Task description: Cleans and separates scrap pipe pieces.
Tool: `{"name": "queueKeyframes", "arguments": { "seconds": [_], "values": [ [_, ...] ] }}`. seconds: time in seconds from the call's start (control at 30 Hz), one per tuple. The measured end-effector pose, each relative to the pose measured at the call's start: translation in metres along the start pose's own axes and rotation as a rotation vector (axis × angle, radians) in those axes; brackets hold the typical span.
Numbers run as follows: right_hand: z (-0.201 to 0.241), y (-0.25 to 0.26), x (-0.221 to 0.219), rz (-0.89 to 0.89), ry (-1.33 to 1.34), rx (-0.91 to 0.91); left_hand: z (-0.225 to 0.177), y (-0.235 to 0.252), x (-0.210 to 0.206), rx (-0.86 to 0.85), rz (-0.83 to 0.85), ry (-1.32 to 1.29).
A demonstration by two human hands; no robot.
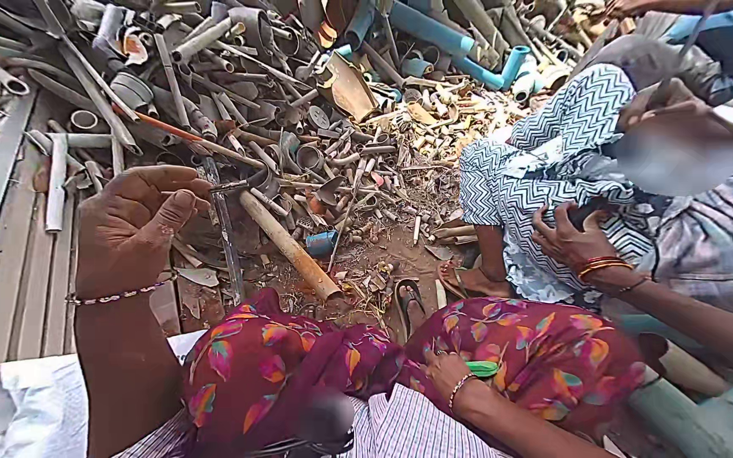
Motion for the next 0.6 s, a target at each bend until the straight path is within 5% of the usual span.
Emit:
{"name": "queueKeyframes", "arguments": {
  "seconds": [0.17,0.27,0.47,0.6],
  "values": [
    [0.006,-0.002,-0.001,-0.020,-0.021,0.010,-0.098,0.004,-0.095,-0.230,0.414,0.174],
    [0.009,-0.004,-0.002,-0.043,-0.042,0.012,-0.116,-0.008,-0.160,-0.294,0.619,0.305],
    [0.006,-0.010,-0.015,-0.062,-0.046,-0.029,-0.004,-0.072,-0.240,0.088,1.185,0.953],
    [0.007,-0.022,-0.021,-0.002,-0.087,-0.064,0.062,-0.095,-0.245,0.035,1.374,1.205]
  ]
}}
Point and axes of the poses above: each hand's wrist, its own y-axis towards the middle knuckle, its own x-axis out of the back of the hand, z = x × y, the point moved 10 cm from there along y, towards the middle knuckle, and after that the axes turned 6 degrees about -z, right-handed, at the moved point
